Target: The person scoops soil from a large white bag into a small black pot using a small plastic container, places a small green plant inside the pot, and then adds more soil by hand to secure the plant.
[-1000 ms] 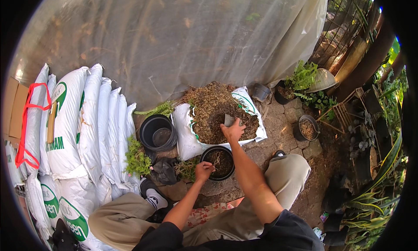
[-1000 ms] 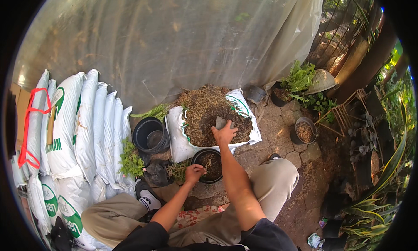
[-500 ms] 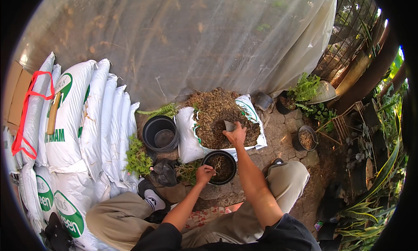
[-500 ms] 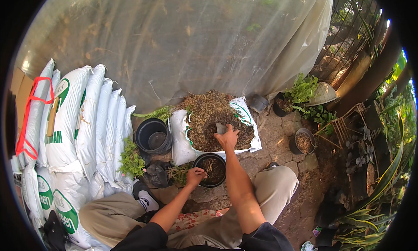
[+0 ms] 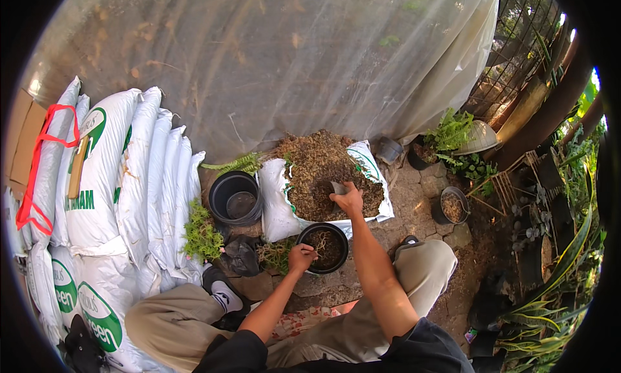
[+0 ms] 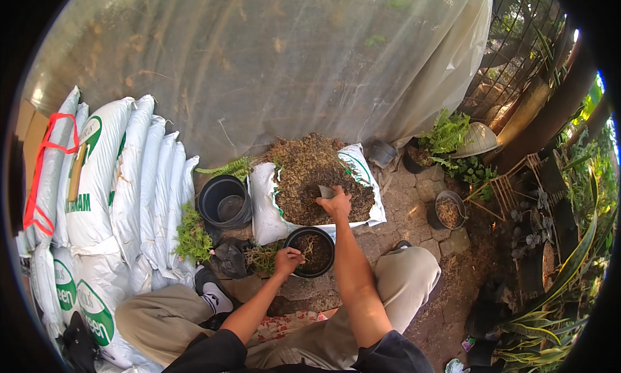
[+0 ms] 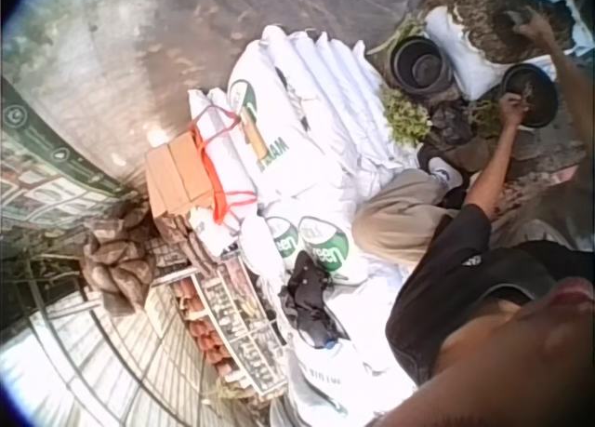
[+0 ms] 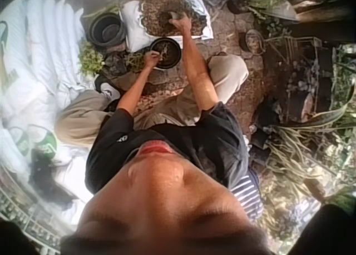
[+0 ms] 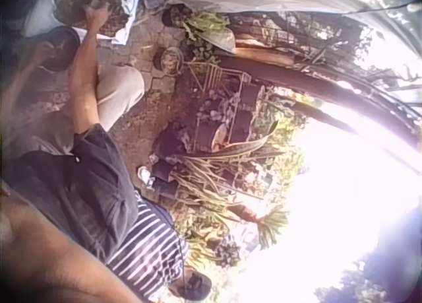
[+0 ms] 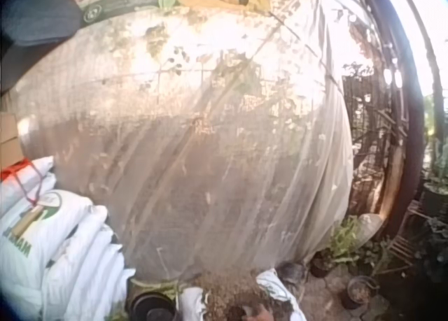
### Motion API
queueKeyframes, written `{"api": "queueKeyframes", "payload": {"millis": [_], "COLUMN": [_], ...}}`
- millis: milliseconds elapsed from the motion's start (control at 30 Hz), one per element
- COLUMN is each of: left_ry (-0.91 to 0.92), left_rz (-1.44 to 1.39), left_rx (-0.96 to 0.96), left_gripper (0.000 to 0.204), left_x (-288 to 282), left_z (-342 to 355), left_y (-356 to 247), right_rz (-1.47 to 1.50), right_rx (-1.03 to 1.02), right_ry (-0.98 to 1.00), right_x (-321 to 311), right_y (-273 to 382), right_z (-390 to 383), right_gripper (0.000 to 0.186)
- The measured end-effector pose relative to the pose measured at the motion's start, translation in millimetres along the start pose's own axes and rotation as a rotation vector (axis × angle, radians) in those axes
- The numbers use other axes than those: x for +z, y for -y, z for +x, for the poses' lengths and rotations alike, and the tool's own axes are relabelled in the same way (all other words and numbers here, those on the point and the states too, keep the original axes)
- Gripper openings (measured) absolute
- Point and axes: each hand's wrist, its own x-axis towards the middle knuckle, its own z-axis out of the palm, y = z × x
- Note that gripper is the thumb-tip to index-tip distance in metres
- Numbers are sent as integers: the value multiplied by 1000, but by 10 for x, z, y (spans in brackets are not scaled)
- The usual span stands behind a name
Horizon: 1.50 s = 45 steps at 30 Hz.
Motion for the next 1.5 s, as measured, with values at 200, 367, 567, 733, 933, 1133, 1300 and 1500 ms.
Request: {"api": "queueKeyframes", "payload": {"millis": [200, 367, 567, 733, 933, 1133, 1300, 1500], "left_ry": [9, 6, 14, -10, -16, 10, 4, 8], "left_rz": [-23, -34, -35, -40, -88, -157, -165, -189], "left_rx": [27, 1, 21, 8, 9, 6, -9, -39], "left_gripper": [20, 19, 21, 20, 20, 18, 16, 16], "left_x": [64, 62, 98, 97, 84, 36, 59, 95], "left_z": [8, 30, 43, 42, 51, 68, 44, 40], "left_y": [-56, -32, 3, -1, 34, 61, 2, -21], "right_rz": [329, 362, 563, 669, 970, 872, 883, 808], "right_rx": [177, 219, 288, 284, 282, 140, 92, 10], "right_ry": [11, 10, -19, 1, 88, 129, 248, 405], "right_x": [126, 156, 151, 119, -99, -405, -788, -1586], "right_y": [-413, -341, -278, -267, -204, -123, -120, 202], "right_z": [262, 218, 204, 165, 74, 36, 83, 9], "right_gripper": [83, 85, 89, 89, 84, 78, 73, 62]}}
